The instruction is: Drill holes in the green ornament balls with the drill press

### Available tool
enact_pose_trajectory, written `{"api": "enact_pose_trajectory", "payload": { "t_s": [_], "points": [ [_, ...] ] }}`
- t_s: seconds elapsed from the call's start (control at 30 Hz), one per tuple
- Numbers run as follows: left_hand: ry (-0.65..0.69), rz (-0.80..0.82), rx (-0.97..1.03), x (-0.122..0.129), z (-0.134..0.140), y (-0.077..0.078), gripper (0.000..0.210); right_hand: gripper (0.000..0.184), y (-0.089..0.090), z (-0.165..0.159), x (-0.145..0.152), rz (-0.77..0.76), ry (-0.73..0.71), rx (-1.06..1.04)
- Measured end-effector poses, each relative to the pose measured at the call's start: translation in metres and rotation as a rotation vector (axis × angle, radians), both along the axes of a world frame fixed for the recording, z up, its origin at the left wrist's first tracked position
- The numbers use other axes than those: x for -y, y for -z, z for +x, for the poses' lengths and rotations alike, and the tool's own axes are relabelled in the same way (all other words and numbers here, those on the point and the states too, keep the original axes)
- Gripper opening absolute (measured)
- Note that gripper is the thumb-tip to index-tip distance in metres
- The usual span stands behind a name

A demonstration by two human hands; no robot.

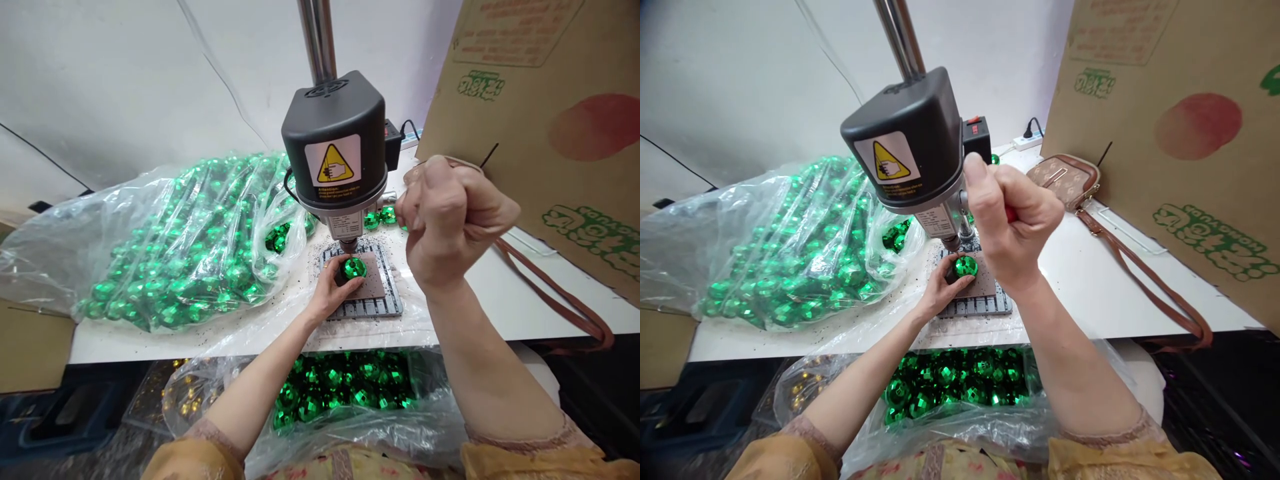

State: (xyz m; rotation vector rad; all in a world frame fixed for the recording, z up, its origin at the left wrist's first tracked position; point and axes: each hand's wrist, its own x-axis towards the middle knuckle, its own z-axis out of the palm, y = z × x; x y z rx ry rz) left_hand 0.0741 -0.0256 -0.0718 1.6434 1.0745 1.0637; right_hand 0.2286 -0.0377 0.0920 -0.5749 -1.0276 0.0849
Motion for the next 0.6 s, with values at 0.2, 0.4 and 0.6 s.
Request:
{"api": "enact_pose_trajectory", "payload": {
  "t_s": [0.2,0.4,0.6],
  "points": [
    [0.032,0.0,-0.052,0.0,-0.001,0.002,0.053,0.054,0.007,-0.003,0.003,0.107,-0.044,-0.067],
    [0.032,0.039,-0.052,0.0,-0.002,0.001,0.052,0.053,0.015,-0.002,0.001,0.138,-0.025,-0.044],
    [0.036,0.061,-0.056,-0.002,-0.002,0.006,0.053,0.054,0.021,-0.003,0.004,0.138,-0.006,-0.047]
  ]
}}
